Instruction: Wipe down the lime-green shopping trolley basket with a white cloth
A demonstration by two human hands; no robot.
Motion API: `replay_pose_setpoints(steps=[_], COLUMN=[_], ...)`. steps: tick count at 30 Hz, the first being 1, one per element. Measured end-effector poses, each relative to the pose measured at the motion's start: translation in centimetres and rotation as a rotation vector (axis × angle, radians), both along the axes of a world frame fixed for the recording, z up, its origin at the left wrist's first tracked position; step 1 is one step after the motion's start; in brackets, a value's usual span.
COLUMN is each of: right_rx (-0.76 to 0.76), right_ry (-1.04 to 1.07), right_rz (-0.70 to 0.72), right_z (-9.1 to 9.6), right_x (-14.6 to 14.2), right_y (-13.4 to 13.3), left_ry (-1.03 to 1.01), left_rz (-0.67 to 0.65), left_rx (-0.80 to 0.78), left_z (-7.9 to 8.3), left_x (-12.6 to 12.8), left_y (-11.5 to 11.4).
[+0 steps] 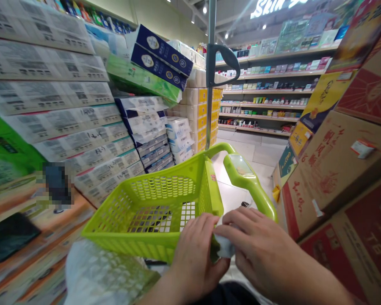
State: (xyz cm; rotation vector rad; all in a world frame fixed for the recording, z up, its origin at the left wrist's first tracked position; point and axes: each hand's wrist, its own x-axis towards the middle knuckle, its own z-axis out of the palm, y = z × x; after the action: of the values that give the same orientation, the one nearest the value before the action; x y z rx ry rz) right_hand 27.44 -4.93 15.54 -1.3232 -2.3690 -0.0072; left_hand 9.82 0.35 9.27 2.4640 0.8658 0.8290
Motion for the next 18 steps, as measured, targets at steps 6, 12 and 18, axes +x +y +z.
replay_pose_setpoints(steps=[6, 12, 18], right_rx=[0.100, 0.252, 0.311], right_ry=[-0.062, 0.003, 0.044], right_rz=[-0.203, -0.339, -0.267], right_z=[-0.6, -1.3, -2.8], right_x=[0.9, 1.9, -1.4], right_y=[0.8, 0.8, 0.5], left_ry=[-0.008, -0.033, -0.109], left_rz=[0.055, 0.103, 0.061], left_rx=[-0.030, 0.055, 0.154], left_z=[0.1, -0.4, -0.8], left_x=[0.4, 1.3, 1.9], left_y=[0.4, 0.8, 1.3])
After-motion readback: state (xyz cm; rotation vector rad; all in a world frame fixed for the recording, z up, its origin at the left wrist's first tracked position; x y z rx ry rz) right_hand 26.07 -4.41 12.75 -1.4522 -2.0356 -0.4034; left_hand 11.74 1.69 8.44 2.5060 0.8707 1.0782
